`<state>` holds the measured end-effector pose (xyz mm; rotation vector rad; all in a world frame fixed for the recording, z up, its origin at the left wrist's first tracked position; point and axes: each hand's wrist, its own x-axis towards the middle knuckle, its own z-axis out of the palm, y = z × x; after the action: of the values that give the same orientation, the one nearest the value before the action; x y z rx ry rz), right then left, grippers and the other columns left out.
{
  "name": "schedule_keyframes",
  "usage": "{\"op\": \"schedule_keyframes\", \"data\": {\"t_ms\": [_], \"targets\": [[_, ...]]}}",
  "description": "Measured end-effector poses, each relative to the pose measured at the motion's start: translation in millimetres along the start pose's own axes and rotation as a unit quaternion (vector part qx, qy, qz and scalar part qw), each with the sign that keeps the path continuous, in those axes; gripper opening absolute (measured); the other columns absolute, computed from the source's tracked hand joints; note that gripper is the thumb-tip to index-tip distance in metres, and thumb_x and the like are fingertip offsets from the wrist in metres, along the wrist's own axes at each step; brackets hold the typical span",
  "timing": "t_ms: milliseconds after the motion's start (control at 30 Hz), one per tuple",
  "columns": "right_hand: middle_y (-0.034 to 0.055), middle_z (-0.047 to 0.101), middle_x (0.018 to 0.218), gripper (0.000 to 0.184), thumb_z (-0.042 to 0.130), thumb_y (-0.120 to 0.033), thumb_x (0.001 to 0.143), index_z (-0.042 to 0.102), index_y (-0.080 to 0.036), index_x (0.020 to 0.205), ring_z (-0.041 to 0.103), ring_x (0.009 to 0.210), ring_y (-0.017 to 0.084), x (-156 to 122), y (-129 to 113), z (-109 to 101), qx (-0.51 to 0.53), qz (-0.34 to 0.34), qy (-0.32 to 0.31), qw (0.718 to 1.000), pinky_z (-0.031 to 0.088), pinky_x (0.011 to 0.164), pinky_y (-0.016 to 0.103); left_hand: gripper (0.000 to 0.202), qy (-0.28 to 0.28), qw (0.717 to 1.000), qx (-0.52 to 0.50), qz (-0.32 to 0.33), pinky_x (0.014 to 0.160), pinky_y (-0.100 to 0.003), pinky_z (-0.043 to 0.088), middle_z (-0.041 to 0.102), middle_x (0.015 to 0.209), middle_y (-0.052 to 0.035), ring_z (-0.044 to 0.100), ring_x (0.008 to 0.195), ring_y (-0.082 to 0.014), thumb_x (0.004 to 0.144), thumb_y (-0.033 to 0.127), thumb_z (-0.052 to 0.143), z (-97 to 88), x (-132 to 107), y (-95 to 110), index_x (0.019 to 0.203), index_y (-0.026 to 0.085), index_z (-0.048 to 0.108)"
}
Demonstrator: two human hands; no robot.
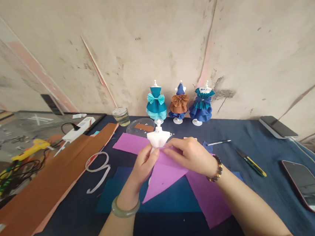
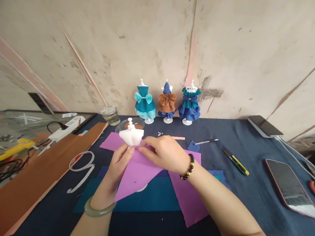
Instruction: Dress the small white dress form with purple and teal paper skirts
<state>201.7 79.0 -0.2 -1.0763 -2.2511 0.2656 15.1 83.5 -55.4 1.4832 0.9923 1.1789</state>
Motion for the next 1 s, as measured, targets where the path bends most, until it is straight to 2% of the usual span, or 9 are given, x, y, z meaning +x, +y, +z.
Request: {"op": "schedule_keyframes", "data": {"t_ms": [200, 333, 533, 600, 700, 767, 833, 933, 1000], "targets": [[0.0004, 0.065, 0.065, 0.025, 0.052, -0.033, 0.097, 0.069, -0.016, 0.089, 0.053, 0.054, 0.010, -0.1, -0.7, -0.2, 0.015, 0.001, 0.003, 1.000, 0.035, 0.059, 0.023, 0.034, -0.002, 1.000, 0.016, 0.006, 0.056, -0.025, 0.035, 0.050, 0.066, 0.0013, 0.042, 0.061, -0.0130, 0.086, 0.051, 0.057, -0.5, 1.3, 0.7, 0.078, 0.018, 0.060], [0.0026, 0.070, 0.079, 0.025, 0.059, -0.038, 0.093, 0.070, -0.016, 0.099, 0.057, 0.062, 0.011, 0.4, 3.5, -5.8, 0.069, 0.023, -0.028, 0.997, 0.038, 0.062, 0.023, 0.032, 0.013, 1.000, -0.008, -0.011, 0.057, -0.026, 0.038, 0.055, 0.068, 0.0003, 0.045, 0.062, -0.0139, 0.084, 0.050, 0.058, -2.3, 0.9, 2.6, 0.083, 0.018, 0.063], [0.0007, 0.067, 0.082, 0.056, 0.074, -0.053, 0.076, 0.063, -0.018, 0.119, 0.059, 0.066, 0.013, 4.2, 29.5, -11.3, 0.155, 0.077, -0.132, 0.976, 0.045, 0.062, 0.024, 0.029, 0.046, 0.997, -0.047, -0.027, 0.065, -0.029, 0.043, 0.058, 0.064, -0.0008, 0.054, 0.069, -0.0186, 0.080, 0.047, 0.061, -21.5, 10.6, 4.1, 0.078, 0.019, 0.066], [0.0044, 0.069, 0.095, 0.061, 0.075, -0.051, 0.076, 0.059, -0.019, 0.126, 0.063, 0.077, 0.017, 4.9, 32.8, -9.6, 0.138, 0.069, -0.114, 0.981, 0.051, 0.069, 0.029, 0.029, 0.044, 0.997, -0.053, -0.038, 0.070, -0.031, 0.045, 0.061, 0.068, -0.0019, 0.057, 0.075, -0.0205, 0.078, 0.046, 0.062, -27.1, 14.8, 4.0, 0.083, 0.019, 0.069], [0.0122, 0.065, 0.115, 0.049, 0.071, -0.041, 0.083, 0.058, -0.019, 0.125, 0.062, 0.101, 0.025, 3.5, 20.9, -3.3, 0.030, 0.014, 0.032, 0.999, 0.052, 0.088, 0.043, 0.028, 0.047, 0.996, -0.061, -0.046, 0.074, -0.031, 0.047, 0.064, 0.072, -0.0026, 0.059, 0.077, -0.0204, 0.077, 0.045, 0.063, -30.4, 20.1, 0.4, 0.083, 0.018, 0.069], [0.0139, 0.063, 0.117, 0.033, 0.065, -0.035, 0.089, 0.060, -0.018, 0.117, 0.059, 0.109, 0.027, 0.2, 4.0, 5.9, -0.029, -0.051, 0.103, 0.993, 0.049, 0.092, 0.045, 0.028, 0.062, 0.995, -0.061, -0.044, 0.074, -0.031, 0.047, 0.064, 0.072, -0.0020, 0.060, 0.076, -0.0189, 0.079, 0.045, 0.063, -30.6, 23.1, -3.5, 0.080, 0.018, 0.068], [0.0114, 0.065, 0.103, 0.021, 0.058, -0.035, 0.094, 0.062, -0.016, 0.103, 0.059, 0.098, 0.023, -4.6, -14.0, 21.6, -0.058, -0.122, 0.108, 0.985, 0.048, 0.083, 0.038, 0.025, 0.083, 0.994, -0.056, -0.044, 0.076, -0.030, 0.048, 0.064, 0.072, -0.0012, 0.060, 0.077, -0.0180, 0.081, 0.042, 0.062, -30.6, 25.6, -6.7, 0.078, 0.018, 0.067], [0.0053, 0.061, 0.081, 0.026, 0.052, -0.036, 0.098, 0.060, -0.016, 0.083, 0.052, 0.075, 0.019, -12.1, -32.2, 55.6, -0.137, -0.202, 0.062, 0.968, 0.038, 0.066, 0.033, 0.023, 0.122, 0.990, -0.047, -0.047, 0.080, -0.031, 0.047, 0.063, 0.072, -0.0005, 0.060, 0.081, -0.0187, 0.082, 0.039, 0.061, -31.4, 28.2, -8.8, 0.077, 0.017, 0.065], [0.0024, 0.055, 0.072, 0.022, 0.048, -0.023, 0.098, 0.058, -0.017, 0.080, 0.045, 0.066, 0.017, -15.7, -35.7, 78.4, -0.192, -0.227, 0.062, 0.953, 0.029, 0.061, 0.032, 0.022, 0.150, 0.987, -0.038, -0.050, 0.082, -0.031, 0.047, 0.064, 0.076, -0.0010, 0.059, 0.083, -0.0186, 0.082, 0.038, 0.061, -32.2, 29.3, -9.2, 0.079, 0.017, 0.064]]}}
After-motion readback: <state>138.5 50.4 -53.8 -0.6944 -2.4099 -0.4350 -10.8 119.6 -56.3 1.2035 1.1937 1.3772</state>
